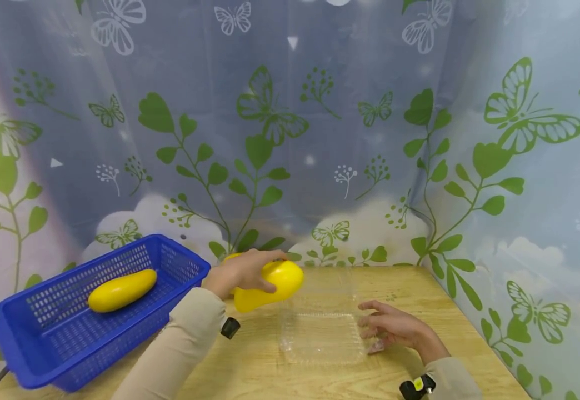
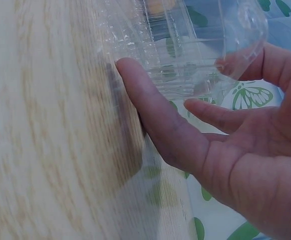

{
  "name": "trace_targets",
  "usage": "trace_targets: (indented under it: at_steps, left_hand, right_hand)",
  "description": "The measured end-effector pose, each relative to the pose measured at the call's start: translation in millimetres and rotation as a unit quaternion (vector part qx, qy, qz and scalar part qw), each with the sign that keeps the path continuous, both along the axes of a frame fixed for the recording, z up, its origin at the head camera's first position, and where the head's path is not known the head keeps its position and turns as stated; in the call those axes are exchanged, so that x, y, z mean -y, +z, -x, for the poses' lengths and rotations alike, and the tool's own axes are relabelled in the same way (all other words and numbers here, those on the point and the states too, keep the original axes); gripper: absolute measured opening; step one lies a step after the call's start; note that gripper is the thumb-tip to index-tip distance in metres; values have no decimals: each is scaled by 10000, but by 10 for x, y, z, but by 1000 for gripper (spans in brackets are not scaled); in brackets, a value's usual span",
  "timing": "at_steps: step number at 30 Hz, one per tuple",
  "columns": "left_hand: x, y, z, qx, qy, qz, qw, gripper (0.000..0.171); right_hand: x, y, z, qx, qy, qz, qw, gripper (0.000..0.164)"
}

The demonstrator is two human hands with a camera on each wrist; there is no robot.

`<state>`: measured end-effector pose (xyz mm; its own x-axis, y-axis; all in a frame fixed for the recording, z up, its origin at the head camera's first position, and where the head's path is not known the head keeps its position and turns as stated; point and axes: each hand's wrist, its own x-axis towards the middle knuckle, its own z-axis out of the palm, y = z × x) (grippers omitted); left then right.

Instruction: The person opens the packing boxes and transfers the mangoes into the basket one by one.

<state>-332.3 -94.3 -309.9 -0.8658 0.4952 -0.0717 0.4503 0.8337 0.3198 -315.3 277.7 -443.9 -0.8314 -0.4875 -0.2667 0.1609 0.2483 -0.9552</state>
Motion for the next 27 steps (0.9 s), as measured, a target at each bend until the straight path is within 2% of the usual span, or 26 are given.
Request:
trace_targets:
  at_steps: [11,20,27]
  left_hand:
    - [126,81,-25,-15,202,27,9998,69]
    - [261,80,-44,-4,230,-178,9996,68]
    - [365,91,-61,-72,359,-88,9993,70]
  right_hand:
    - [-4,16,-6,2,-25,-60,10000,68]
    - [-20,16,4,0,160,-11,9999,71]
    - [-22,-2,6,34,114,5,9999,69]
